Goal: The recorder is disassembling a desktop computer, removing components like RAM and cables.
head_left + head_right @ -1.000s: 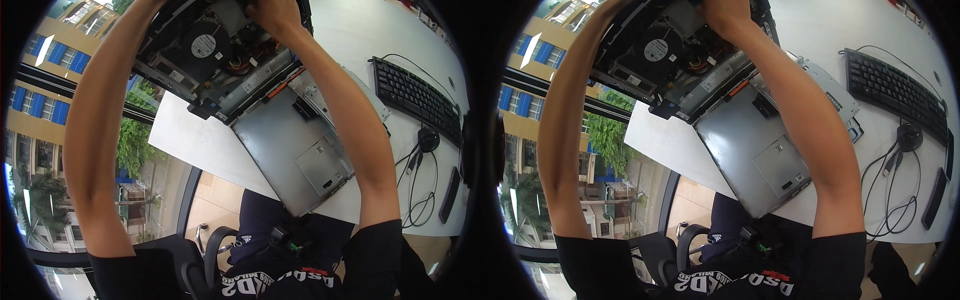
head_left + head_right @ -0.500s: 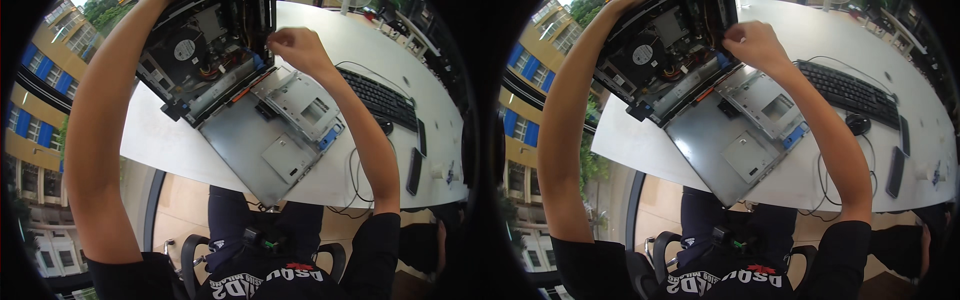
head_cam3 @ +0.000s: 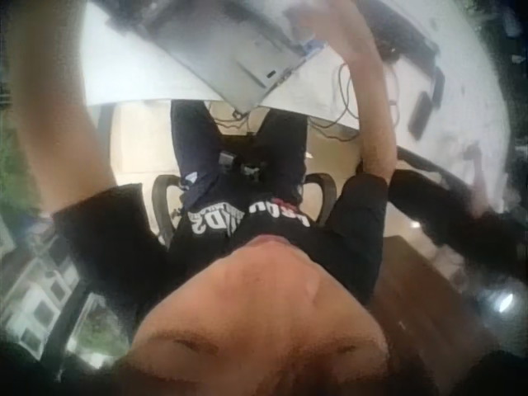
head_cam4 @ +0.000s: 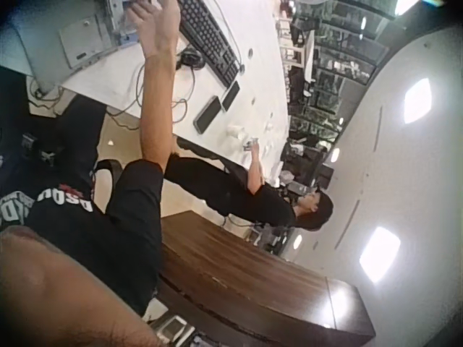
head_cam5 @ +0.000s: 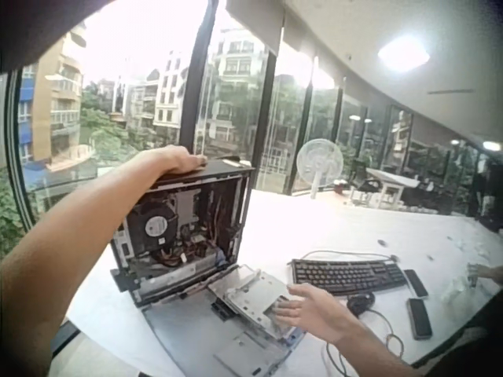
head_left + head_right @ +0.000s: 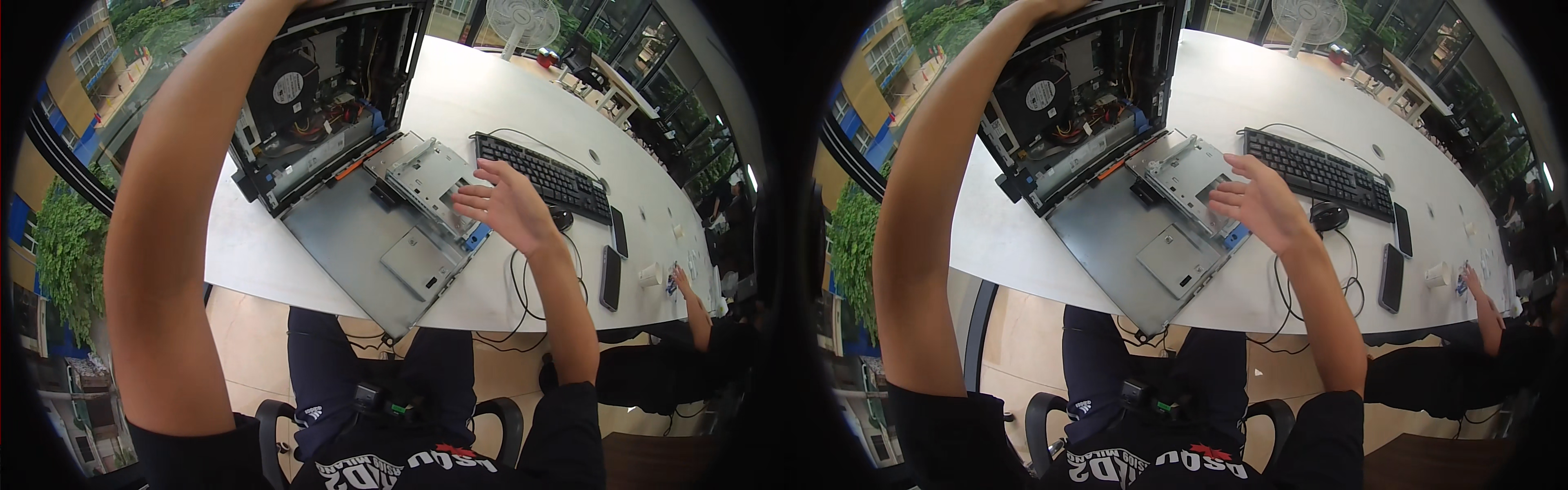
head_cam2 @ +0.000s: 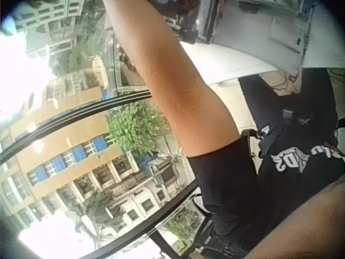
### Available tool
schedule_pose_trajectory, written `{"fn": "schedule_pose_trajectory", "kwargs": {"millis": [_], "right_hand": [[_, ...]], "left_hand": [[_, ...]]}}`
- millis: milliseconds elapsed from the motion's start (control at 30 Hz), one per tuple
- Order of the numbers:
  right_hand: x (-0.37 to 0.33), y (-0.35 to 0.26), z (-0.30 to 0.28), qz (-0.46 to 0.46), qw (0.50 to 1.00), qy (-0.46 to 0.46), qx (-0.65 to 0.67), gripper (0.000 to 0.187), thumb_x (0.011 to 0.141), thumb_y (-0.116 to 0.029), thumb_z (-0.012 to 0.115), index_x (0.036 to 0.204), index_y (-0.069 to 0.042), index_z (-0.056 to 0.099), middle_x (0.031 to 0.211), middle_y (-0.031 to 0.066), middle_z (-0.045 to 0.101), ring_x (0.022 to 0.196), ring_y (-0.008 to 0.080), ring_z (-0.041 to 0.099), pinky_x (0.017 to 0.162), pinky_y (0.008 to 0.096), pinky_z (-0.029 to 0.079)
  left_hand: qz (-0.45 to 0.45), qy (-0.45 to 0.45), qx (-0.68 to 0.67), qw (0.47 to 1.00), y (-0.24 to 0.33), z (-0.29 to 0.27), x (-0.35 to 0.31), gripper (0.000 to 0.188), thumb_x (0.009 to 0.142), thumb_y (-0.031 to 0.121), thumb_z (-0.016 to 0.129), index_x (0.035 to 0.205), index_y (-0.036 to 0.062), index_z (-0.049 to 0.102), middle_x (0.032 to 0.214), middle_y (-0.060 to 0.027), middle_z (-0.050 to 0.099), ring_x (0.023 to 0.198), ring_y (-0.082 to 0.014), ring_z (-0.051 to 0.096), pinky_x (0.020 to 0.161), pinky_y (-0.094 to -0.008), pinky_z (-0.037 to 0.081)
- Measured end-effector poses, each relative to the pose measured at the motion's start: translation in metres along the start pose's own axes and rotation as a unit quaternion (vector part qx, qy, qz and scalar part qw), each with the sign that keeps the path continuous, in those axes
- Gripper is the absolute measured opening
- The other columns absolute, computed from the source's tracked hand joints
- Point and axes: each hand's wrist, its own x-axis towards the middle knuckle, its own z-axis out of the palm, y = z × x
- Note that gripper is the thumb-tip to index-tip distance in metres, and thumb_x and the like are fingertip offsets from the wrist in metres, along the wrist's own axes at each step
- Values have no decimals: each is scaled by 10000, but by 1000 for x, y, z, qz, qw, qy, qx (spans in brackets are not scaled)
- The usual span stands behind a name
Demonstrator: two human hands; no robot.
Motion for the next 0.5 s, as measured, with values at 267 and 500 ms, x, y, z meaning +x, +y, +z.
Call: {"fn": "schedule_pose_trajectory", "kwargs": {"millis": [267, 500], "right_hand": [[19, 14, -19, 6, 990, 17, 136, 854, 954, -346, 521, 1493, 139, 70, 1484, 478, 83, 1408, 550, 241, 1150, 548, 311], [16, -20, 19, -18, 970, -81, 227, 818, 971, -338, 500, 1498, 144, 103, 1501, 463, 66, 1446, 520, 168, 1169, 553, 273]], "left_hand": [[90, 64, -32, 993, 12, 31, 21, 903, 856, 774, 415, 1223, -12, 664, 1272, -286, 612, 1212, -432, 574, 1033, -452, 430], [58, 70, -11, 996, -3, 20, 19, 913, 859, 780, 397, 1212, -16, 672, 1284, -286, 604, 1232, -425, 563, 1047, -449, 420]]}}
